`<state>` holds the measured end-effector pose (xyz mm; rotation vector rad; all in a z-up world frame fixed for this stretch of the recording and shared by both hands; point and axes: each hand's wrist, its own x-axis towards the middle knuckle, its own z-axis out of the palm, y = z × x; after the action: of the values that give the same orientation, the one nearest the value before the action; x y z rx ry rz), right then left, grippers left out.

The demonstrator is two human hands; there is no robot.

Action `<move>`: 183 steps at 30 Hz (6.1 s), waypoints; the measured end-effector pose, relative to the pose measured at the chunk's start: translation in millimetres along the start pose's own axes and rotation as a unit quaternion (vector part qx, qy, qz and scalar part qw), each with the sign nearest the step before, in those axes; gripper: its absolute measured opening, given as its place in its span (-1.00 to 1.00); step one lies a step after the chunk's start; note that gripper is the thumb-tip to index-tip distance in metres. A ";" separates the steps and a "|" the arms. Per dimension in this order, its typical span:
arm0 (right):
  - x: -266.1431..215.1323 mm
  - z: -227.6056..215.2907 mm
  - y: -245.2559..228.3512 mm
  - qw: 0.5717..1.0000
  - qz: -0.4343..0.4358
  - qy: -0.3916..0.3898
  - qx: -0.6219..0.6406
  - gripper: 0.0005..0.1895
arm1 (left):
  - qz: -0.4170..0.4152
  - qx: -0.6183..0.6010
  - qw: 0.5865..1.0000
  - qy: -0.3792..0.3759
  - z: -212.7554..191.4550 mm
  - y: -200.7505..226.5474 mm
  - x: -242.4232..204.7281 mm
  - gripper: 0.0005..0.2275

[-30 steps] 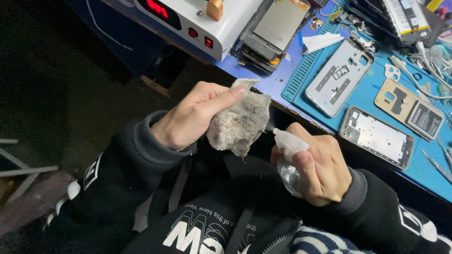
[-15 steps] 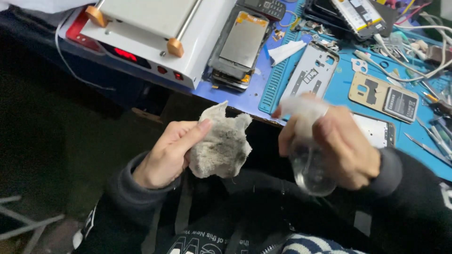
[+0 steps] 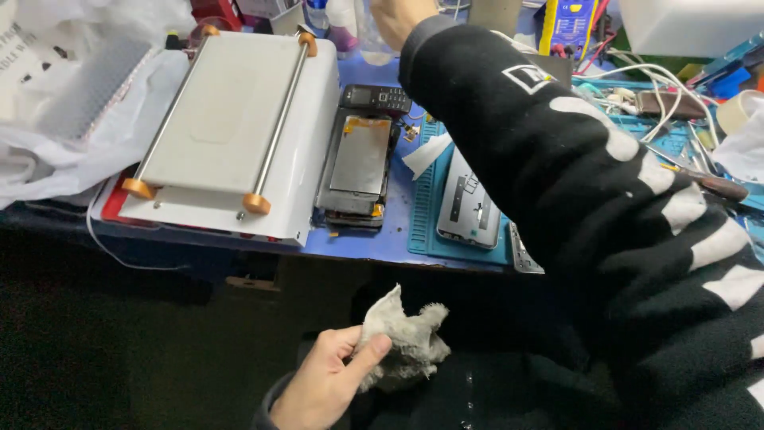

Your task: Repairing and cleaning the internal components of a smartphone on a technician's workbench.

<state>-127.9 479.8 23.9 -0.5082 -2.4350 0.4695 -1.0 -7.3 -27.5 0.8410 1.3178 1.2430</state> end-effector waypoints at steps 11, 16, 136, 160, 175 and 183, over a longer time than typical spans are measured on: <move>-8.2 26.9 31.8 0.976 -0.139 -0.035 -0.165 -0.78 | 0.012 0.037 0.999 0.012 4.4 26.3 13.6 -0.69; -185.9 -146.7 -160.3 0.932 -0.215 -0.052 0.287 -0.68 | 0.002 0.025 0.999 -0.021 15.2 56.6 12.9 -0.72; -453.0 -297.6 35.8 0.931 0.011 -0.341 -0.127 -0.66 | 0.611 0.276 0.727 -0.147 202.8 -8.5 186.2 -0.92; -404.1 -266.4 13.0 0.924 0.002 -0.290 -0.250 -0.71 | 0.626 0.268 0.722 -0.123 200.8 -18.9 184.5 -0.93; -411.8 -264.6 30.9 0.941 0.024 -0.302 -0.153 -0.67 | 0.624 0.242 0.732 -0.126 198.1 -12.1 184.9 -0.91; -392.8 -258.1 32.9 0.942 0.006 -0.311 -0.124 -0.63 | 0.623 0.237 0.736 -0.119 202.3 -17.4 186.5 -0.92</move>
<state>333.0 382.6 14.9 -0.5371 -3.1288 0.3635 168.1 208.0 -60.2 2.4198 0.7518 1.6668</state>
